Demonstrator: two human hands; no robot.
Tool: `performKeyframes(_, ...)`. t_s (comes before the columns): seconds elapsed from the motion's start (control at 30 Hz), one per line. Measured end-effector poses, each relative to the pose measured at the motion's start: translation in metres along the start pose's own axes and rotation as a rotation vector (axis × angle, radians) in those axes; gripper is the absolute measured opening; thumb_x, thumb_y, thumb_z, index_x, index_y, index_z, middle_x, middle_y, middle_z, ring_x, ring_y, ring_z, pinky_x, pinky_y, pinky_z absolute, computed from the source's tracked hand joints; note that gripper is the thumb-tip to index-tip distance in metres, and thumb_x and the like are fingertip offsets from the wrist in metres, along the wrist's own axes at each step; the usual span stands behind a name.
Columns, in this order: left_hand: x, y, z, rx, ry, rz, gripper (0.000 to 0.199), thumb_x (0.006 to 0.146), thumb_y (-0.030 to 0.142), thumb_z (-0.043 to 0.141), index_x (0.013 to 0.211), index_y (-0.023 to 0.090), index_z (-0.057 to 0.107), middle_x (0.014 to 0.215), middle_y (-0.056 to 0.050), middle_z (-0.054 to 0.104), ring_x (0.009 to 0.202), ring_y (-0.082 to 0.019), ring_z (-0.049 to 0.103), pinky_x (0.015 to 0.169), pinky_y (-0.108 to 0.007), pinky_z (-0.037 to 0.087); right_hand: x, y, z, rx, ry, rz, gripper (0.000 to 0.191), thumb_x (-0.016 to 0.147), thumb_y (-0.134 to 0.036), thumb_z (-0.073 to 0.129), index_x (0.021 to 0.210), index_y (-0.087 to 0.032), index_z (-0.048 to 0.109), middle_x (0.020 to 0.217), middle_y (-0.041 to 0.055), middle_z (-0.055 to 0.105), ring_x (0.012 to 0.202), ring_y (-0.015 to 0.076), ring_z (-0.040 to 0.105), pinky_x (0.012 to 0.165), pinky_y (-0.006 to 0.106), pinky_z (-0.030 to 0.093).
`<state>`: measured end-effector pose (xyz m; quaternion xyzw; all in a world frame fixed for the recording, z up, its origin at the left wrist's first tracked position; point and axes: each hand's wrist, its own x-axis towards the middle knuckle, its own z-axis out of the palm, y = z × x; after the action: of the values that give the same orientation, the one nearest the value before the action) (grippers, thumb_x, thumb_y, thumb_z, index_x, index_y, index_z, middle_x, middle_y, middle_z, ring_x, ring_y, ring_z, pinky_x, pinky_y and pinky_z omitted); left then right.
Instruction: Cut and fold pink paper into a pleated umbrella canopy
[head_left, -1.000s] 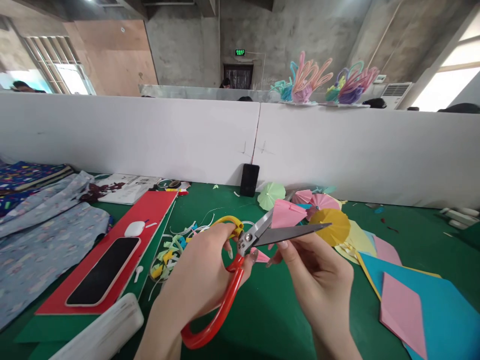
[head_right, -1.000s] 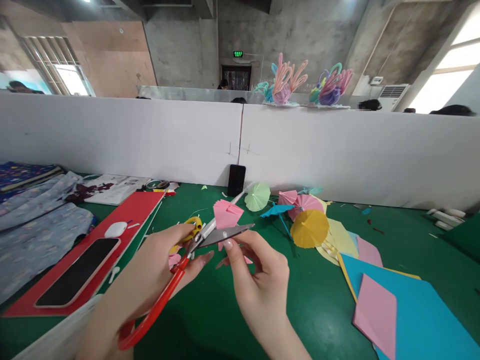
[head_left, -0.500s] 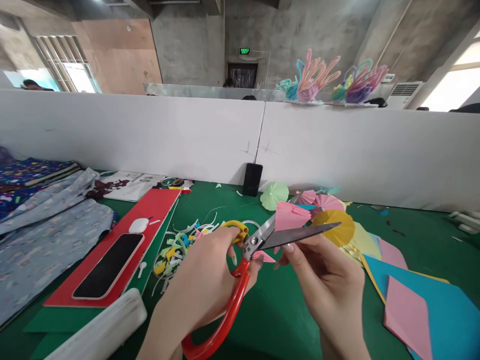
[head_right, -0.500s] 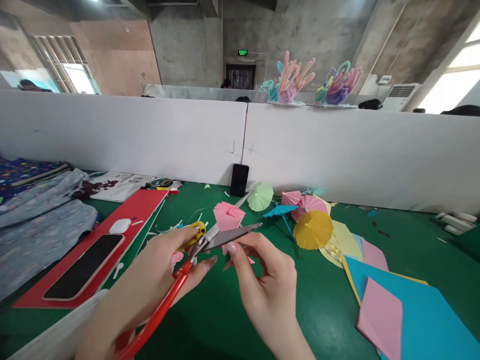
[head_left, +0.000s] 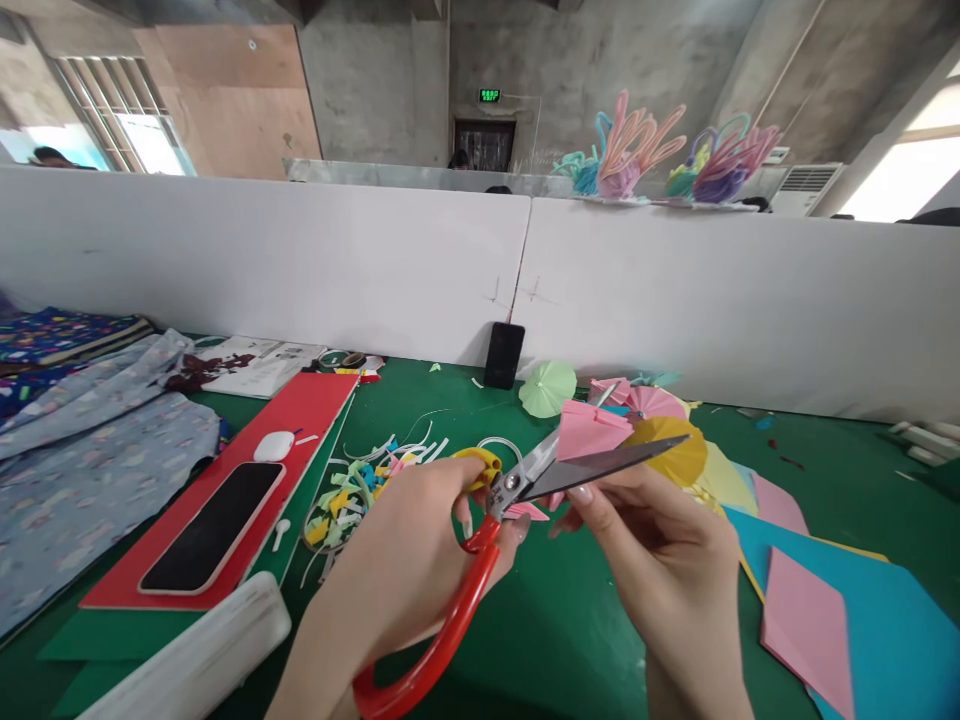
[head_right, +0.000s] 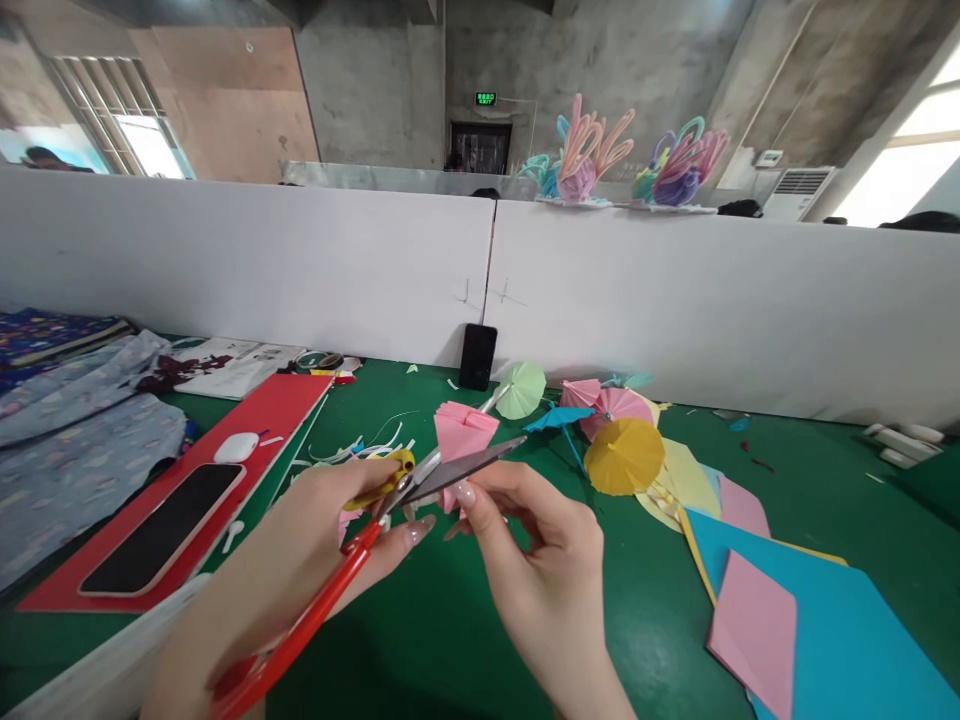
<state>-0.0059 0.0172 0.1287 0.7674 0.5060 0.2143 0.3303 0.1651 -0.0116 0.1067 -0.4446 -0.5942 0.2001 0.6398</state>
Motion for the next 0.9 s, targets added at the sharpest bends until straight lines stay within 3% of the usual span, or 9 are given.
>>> performKeyframes(0.43, -0.001, -0.001, -0.003, -0.143, -0.073, -0.024, 0.006, 0.074, 0.024, 0.056, 0.073, 0.022, 0.062, 0.07, 0.0, 0.062, 0.055, -0.015, 0.052, 0.042, -0.021, 0.031, 0.002, -0.005, -0.002, 0.001, -0.062, 0.016, 0.01, 0.083, -0.015, 0.063, 0.082, -0.023, 0.069, 0.066, -0.0024, 0.07, 0.051, 0.0107, 0.063, 0.048, 0.018, 0.056)
performKeyframes(0.63, -0.002, 0.002, -0.007, -0.081, -0.116, -0.06, 0.009, 0.078, 0.031, 0.055, 0.075, 0.025, 0.06, 0.07, 0.002, 0.062, 0.06, -0.017, 0.057, 0.045, -0.021, 0.034, -0.005, -0.008, -0.007, -0.126, -0.011, -0.021, 0.013, 0.085, -0.017, 0.06, 0.092, -0.026, 0.067, 0.074, -0.0012, 0.068, 0.058, 0.0121, 0.061, 0.054, 0.021, 0.054)
performKeyframes(0.9, -0.001, 0.002, -0.004, -0.053, -0.116, -0.027, 0.02, 0.081, 0.042, 0.053, 0.077, 0.024, 0.061, 0.071, -0.001, 0.064, 0.06, -0.018, 0.058, 0.043, -0.022, 0.034, -0.005, -0.009, -0.011, -0.097, -0.062, 0.011, 0.017, 0.088, -0.017, 0.057, 0.095, -0.028, 0.068, 0.074, -0.0009, 0.067, 0.06, 0.0119, 0.058, 0.053, 0.02, 0.052)
